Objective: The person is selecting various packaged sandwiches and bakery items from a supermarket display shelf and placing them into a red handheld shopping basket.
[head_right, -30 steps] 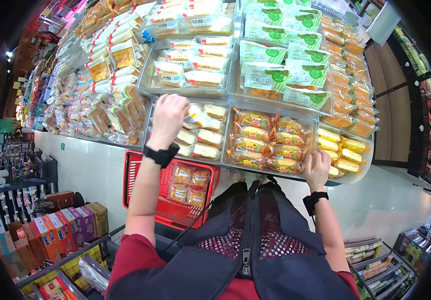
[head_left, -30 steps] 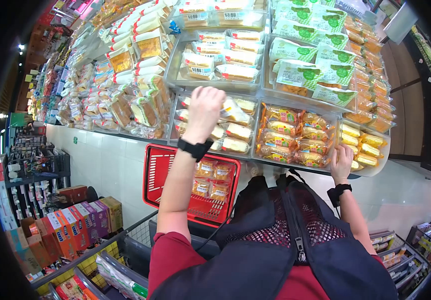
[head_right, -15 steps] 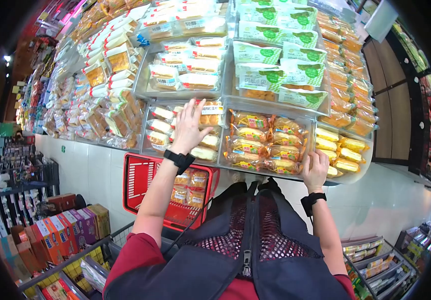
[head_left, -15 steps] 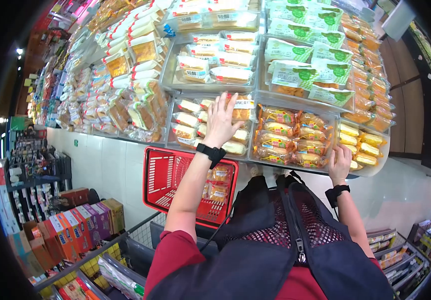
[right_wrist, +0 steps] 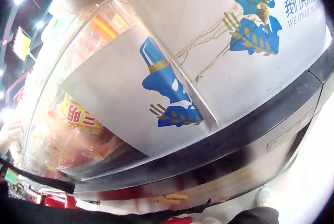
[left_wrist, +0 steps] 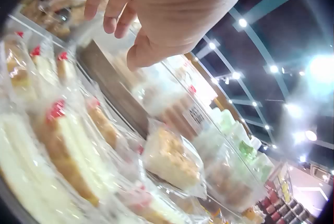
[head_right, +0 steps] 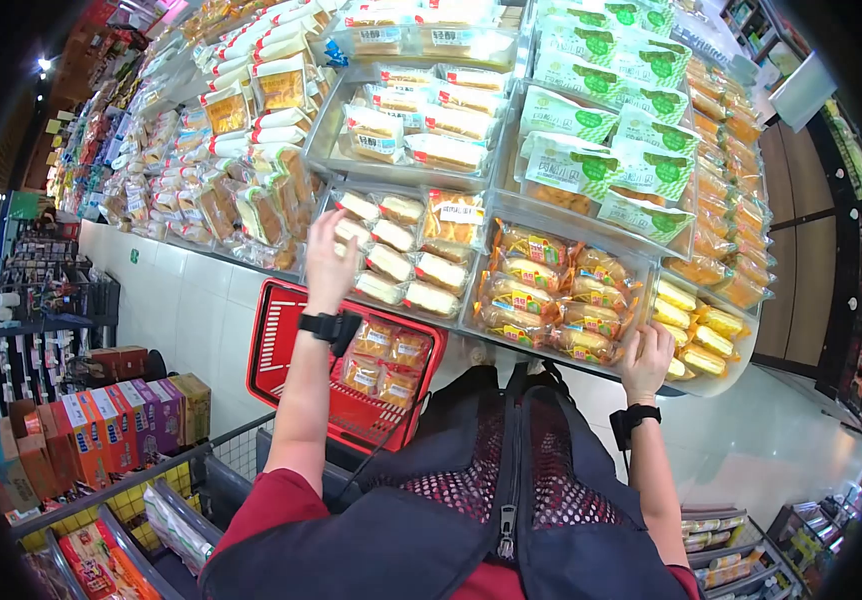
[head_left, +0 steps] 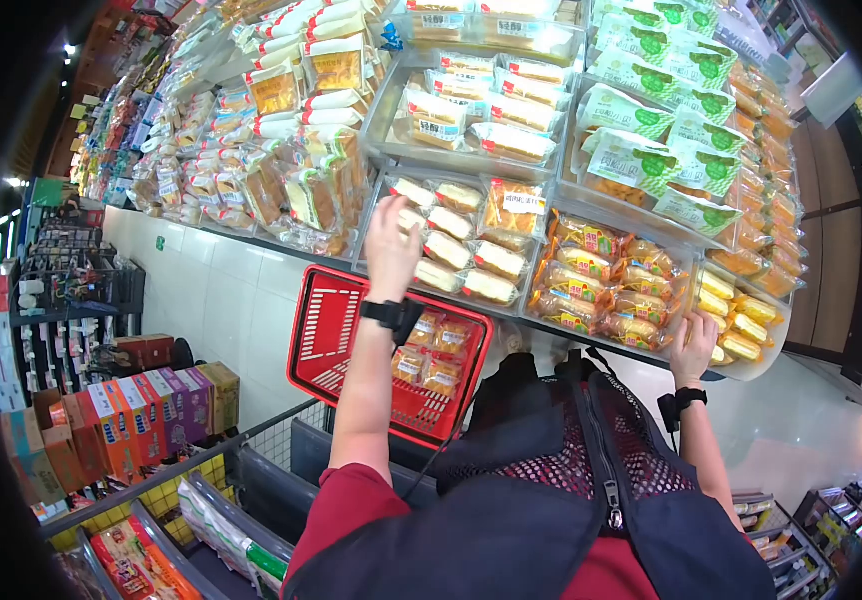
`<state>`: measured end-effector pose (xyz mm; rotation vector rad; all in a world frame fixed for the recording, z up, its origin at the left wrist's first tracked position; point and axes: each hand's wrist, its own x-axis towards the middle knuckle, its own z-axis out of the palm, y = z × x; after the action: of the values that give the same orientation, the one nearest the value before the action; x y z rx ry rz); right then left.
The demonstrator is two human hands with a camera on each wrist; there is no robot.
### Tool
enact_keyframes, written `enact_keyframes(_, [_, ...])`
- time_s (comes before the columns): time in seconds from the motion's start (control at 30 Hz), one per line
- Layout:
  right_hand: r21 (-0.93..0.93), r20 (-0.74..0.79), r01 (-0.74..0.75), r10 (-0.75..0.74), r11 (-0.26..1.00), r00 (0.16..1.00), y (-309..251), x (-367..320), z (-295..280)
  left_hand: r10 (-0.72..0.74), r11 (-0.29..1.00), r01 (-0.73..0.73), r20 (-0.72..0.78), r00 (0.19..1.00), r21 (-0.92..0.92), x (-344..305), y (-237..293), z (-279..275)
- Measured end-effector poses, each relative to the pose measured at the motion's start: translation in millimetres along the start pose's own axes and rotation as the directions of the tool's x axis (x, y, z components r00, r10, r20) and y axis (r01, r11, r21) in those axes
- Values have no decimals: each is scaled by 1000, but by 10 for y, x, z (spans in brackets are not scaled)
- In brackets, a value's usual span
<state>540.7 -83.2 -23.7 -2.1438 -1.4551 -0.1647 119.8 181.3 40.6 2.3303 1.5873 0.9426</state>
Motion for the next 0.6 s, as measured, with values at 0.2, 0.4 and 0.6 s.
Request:
enact_keyframes(0.2, [-15,18,-20,20,1000,1000,29,-39,33,-186,982,186,20,982,-41,-450,-431,-146])
enact_keyframes(0.4, [-37,22,20,-19,999,1000,59,-108,0,-490,869,478,-373,788,-131,-1284,-576,-248])
enact_keyframes(0.6, [-30,80,27,-25,999,996,182,-200,-61,-949,315,941,-60,310,-125,-3065,-1737,504])
